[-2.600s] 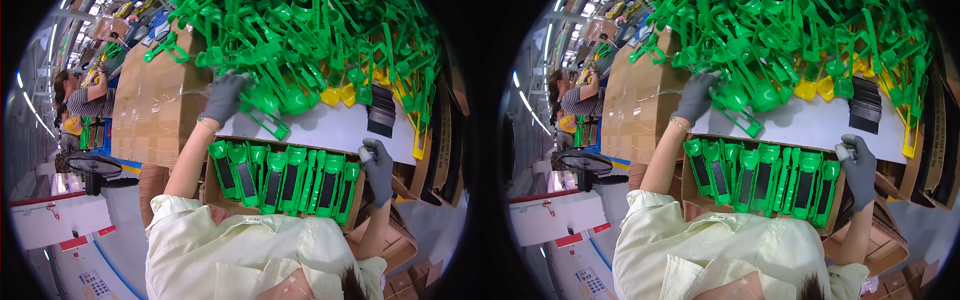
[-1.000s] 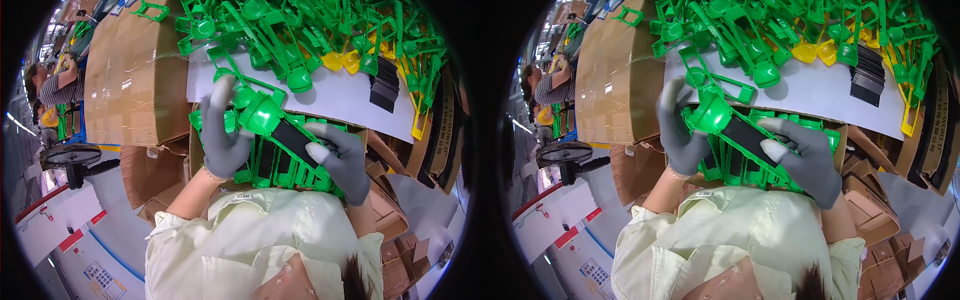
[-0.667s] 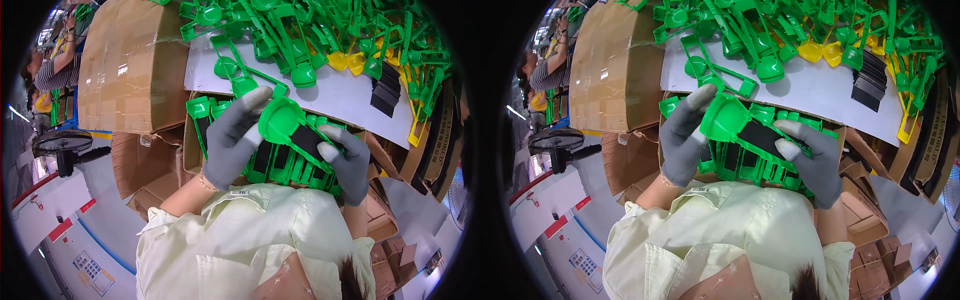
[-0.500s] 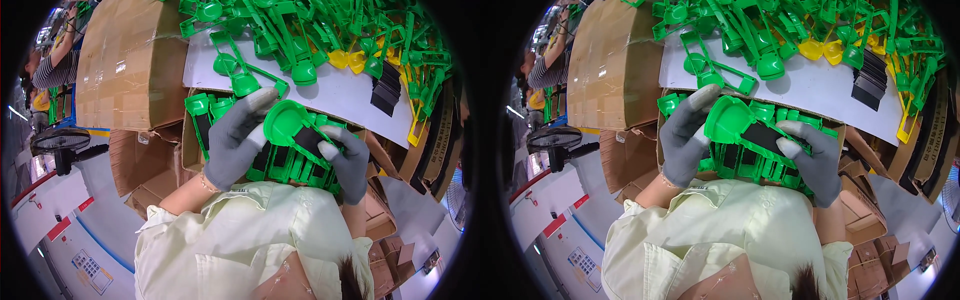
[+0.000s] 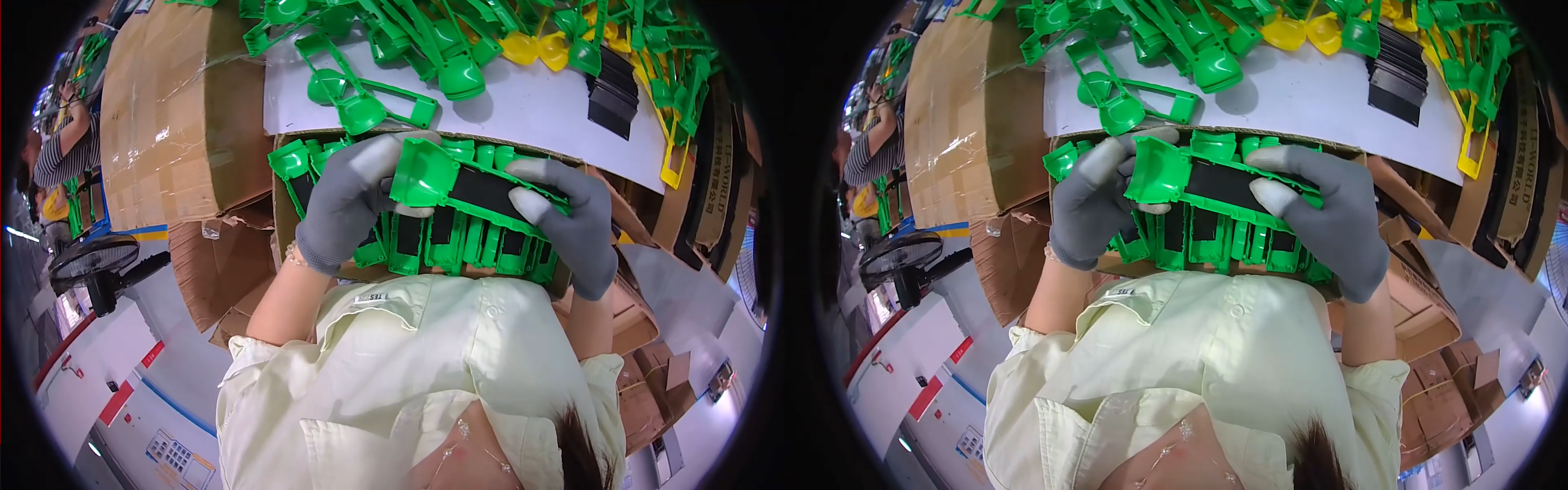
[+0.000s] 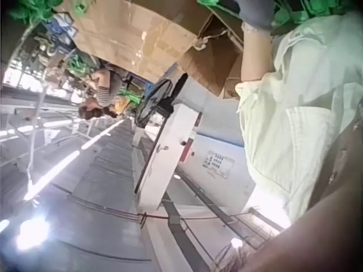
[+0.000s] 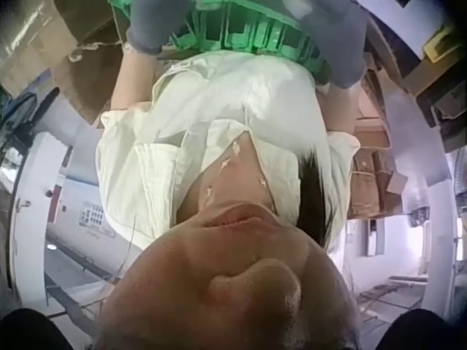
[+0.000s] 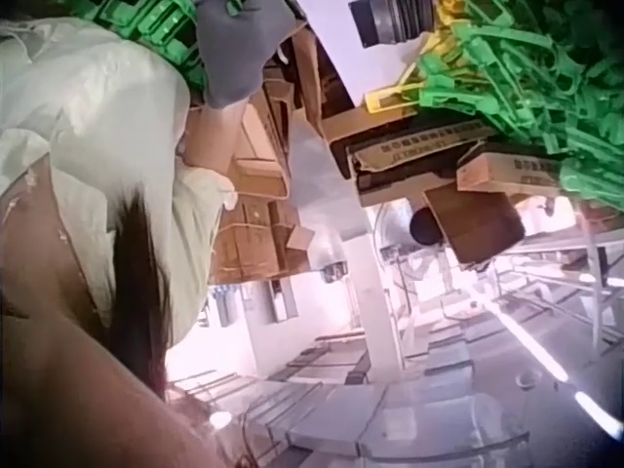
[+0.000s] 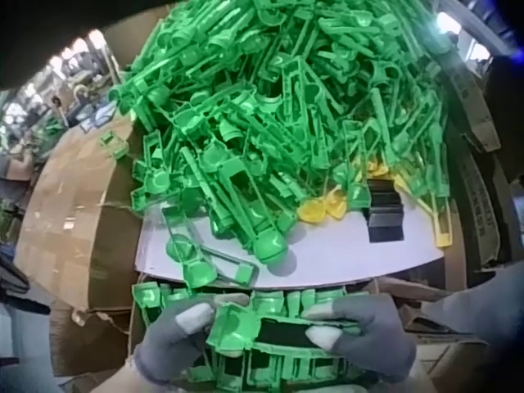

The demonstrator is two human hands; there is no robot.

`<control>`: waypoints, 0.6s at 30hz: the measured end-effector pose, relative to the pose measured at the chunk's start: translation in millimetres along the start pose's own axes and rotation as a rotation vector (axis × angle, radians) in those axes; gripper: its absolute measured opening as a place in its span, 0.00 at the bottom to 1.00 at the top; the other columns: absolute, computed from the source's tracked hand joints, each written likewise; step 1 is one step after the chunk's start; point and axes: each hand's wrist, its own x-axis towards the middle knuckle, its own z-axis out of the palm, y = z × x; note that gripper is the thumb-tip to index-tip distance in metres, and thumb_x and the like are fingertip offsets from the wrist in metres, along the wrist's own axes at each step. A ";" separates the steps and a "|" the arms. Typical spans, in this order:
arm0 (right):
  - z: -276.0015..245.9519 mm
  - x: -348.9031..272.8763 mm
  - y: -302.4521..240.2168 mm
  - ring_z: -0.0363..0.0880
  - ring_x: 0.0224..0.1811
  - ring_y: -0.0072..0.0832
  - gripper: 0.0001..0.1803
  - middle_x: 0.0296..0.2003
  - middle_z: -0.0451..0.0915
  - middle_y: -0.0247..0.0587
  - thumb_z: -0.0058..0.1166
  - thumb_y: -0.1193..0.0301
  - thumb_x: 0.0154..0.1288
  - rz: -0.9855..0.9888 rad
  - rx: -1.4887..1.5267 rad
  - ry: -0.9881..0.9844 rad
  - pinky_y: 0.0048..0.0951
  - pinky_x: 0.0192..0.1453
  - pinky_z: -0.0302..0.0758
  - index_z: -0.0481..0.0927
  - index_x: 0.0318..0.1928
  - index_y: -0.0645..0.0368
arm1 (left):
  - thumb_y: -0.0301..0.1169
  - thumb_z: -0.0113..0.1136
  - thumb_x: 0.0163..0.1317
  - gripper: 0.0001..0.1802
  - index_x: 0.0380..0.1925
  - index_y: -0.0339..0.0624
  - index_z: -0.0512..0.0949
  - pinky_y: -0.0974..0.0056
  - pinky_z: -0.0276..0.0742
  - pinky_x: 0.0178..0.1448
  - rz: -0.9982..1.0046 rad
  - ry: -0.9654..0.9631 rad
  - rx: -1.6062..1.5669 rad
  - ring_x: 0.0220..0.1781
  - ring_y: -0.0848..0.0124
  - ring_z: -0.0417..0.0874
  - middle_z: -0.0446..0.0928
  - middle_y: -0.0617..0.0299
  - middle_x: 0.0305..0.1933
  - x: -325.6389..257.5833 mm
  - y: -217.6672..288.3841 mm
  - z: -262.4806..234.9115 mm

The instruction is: The recorder is assembling green plastic frames by inserting black adhesive strips and placing the finished components into a cardboard box.

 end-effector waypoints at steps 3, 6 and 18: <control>-3.5 -0.5 3.3 0.77 0.40 0.19 0.15 0.39 0.81 0.36 0.58 0.77 0.53 0.011 0.012 -0.068 0.22 0.47 0.73 0.80 0.45 0.65 | 0.36 0.53 0.61 0.26 0.54 0.28 0.69 0.64 0.82 0.44 -0.101 -0.043 0.136 0.44 0.63 0.83 0.78 0.50 0.45 5.0 2.4 5.9; -5.4 -6.6 2.6 0.76 0.42 0.20 0.21 0.45 0.78 0.33 0.58 0.75 0.54 0.095 0.150 -0.038 0.22 0.46 0.73 0.77 0.51 0.62 | 0.29 0.56 0.59 0.21 0.50 0.26 0.71 0.67 0.82 0.42 -0.164 -0.063 0.082 0.38 0.61 0.84 0.79 0.50 0.41 7.4 -6.3 1.0; -21.0 -26.4 5.4 0.75 0.38 0.18 0.33 0.47 0.77 0.42 0.54 0.80 0.54 0.202 0.607 -0.007 0.17 0.36 0.74 0.61 0.62 0.68 | 0.26 0.54 0.60 0.12 0.42 0.29 0.73 0.70 0.82 0.36 -0.194 0.011 -0.085 0.39 0.59 0.84 0.79 0.49 0.44 6.1 -20.1 -11.6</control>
